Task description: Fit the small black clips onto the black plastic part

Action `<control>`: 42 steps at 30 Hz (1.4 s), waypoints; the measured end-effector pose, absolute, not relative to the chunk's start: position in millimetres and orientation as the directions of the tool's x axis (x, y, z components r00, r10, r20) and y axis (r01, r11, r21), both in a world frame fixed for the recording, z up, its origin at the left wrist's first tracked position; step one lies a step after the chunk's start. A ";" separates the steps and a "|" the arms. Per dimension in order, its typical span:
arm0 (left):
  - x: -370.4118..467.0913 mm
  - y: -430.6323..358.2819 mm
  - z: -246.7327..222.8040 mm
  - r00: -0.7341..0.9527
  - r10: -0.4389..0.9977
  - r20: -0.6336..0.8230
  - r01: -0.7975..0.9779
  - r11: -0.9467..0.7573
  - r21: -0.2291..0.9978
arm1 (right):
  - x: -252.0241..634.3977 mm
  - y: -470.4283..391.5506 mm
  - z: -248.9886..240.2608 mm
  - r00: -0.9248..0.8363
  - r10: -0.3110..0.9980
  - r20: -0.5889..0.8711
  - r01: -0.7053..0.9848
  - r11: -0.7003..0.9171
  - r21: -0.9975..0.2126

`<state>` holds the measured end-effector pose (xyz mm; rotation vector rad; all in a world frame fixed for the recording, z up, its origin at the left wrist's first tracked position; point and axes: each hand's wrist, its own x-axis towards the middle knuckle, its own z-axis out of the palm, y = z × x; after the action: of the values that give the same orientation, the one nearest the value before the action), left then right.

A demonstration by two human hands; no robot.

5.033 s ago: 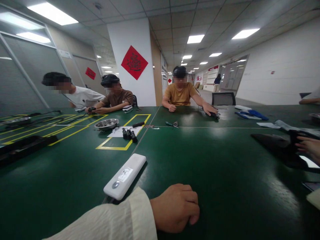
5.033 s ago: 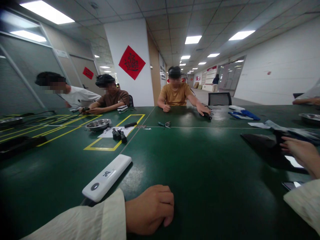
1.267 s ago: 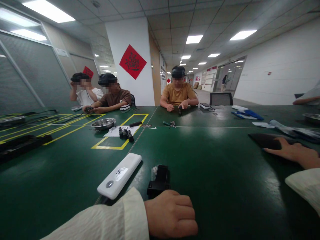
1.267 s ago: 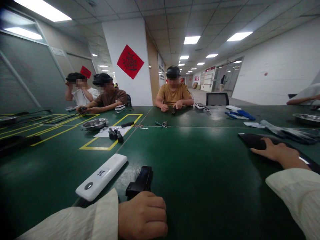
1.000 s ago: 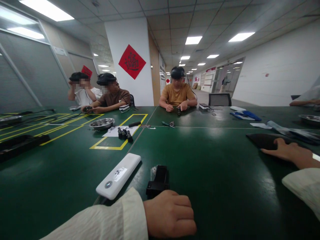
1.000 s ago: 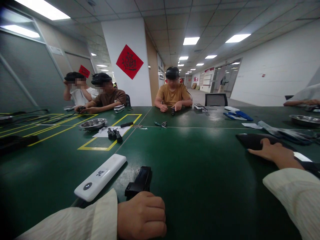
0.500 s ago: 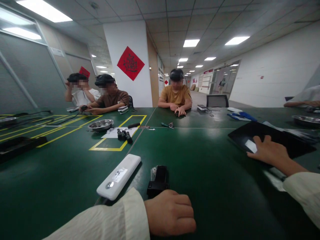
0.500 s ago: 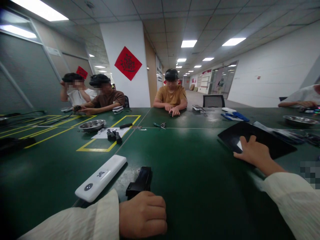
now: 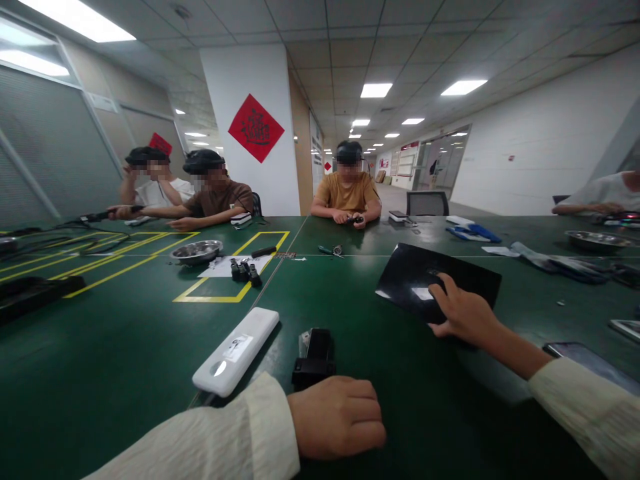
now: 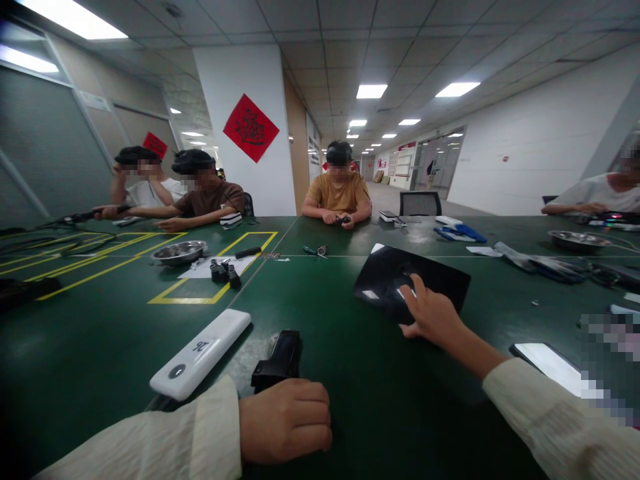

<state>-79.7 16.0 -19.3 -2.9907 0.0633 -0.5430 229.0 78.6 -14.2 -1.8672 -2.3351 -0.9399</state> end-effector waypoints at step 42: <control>-80.6 17.7 -17.8 0.929 0.082 0.361 0.066 -0.996 0.057 | 151.1 -22.4 1.8 -0.483 0.764 -0.429 0.456 -0.199 -0.868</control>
<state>-80.6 17.7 -17.8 -3.1279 -0.1206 -0.5886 151.1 -22.4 1.8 -1.4305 -1.8017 1.7382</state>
